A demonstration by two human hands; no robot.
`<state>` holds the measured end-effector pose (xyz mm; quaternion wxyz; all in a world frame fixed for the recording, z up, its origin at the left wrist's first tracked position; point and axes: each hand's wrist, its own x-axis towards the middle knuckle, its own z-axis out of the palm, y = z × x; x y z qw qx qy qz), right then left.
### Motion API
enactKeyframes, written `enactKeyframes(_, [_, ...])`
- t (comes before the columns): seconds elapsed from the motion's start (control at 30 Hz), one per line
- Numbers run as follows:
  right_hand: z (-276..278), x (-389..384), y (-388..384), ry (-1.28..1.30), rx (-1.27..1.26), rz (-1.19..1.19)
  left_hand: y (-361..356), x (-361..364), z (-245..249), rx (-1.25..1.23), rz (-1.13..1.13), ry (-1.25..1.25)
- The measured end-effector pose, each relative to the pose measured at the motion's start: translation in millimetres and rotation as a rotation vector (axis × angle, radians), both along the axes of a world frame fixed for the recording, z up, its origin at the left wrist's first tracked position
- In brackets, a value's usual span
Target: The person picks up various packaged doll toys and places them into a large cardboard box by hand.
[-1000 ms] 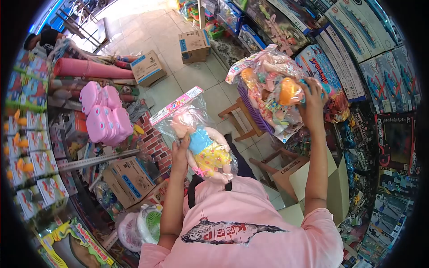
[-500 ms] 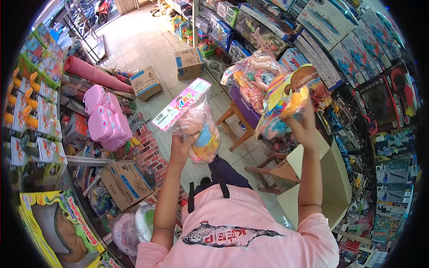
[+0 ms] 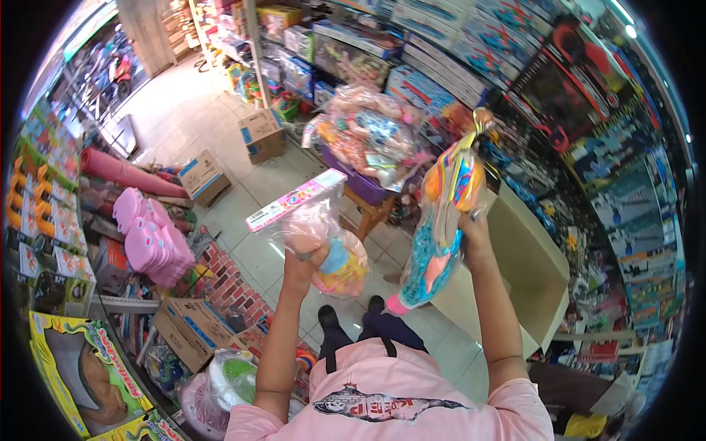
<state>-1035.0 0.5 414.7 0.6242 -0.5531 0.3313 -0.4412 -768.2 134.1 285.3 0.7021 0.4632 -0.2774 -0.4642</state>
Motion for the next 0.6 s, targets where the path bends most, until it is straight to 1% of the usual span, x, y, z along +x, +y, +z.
enactKeyframes(0.07, [3.9, -36.0, -0.6, -0.012, 0.042, -0.085, -5.6, -25.4, -5.5, -0.021, -0.043, -0.028])
enactKeyframes(0.13, [15.3, -71.7, -1.3, -0.067, -0.006, -0.135, -14.0, -60.4, 5.9, -0.012, -0.082, -0.037])
enactKeyframes(0.2, [29.7, -111.3, -3.2, -0.041, -0.025, -0.154, -21.9, -99.0, 14.7, 0.002, -0.109, -0.049])
enactKeyframes(0.23, [34.4, -132.2, -4.7, -0.006, -0.076, -0.164, -27.2, -119.2, 17.1, -0.023, -0.106, -0.035])
enactKeyframes(0.3, [36.3, -179.8, -9.3, 0.069, -0.176, -0.2, -35.5, -160.2, 14.9, -0.039, -0.111, -0.023])
enactKeyframes(0.33, [34.8, -204.1, -13.8, 0.066, -0.166, -0.208, -39.2, -179.5, 10.8, -0.044, -0.09, 0.024])
enactKeyframes(0.37, [33.0, -227.2, -20.9, 0.135, -0.249, -0.178, -44.1, -197.9, 8.0, -0.048, -0.066, 0.069])
enactKeyframes(0.4, [30.8, -250.4, -26.6, 0.203, -0.329, -0.145, -48.4, -216.8, 6.7, -0.035, -0.07, 0.065])
enactKeyframes(0.43, [27.8, -271.0, -28.7, 0.279, -0.329, -0.123, -49.7, -235.9, 4.8, -0.026, -0.028, 0.106])
enactKeyframes(0.47, [15.5, -292.0, -34.7, 0.411, -0.373, -0.101, -51.5, -254.3, 2.6, -0.018, 0.015, 0.147])
enactKeyframes(0.53, [-27.4, -329.3, -46.5, 0.757, -0.453, -0.086, -56.2, -290.6, 5.0, -0.004, 0.038, 0.162])
enactKeyframes(0.6, [-71.8, -349.6, -51.1, 0.839, -0.378, 0.051, -63.6, -318.2, 1.0, 0.022, 0.041, 0.175])
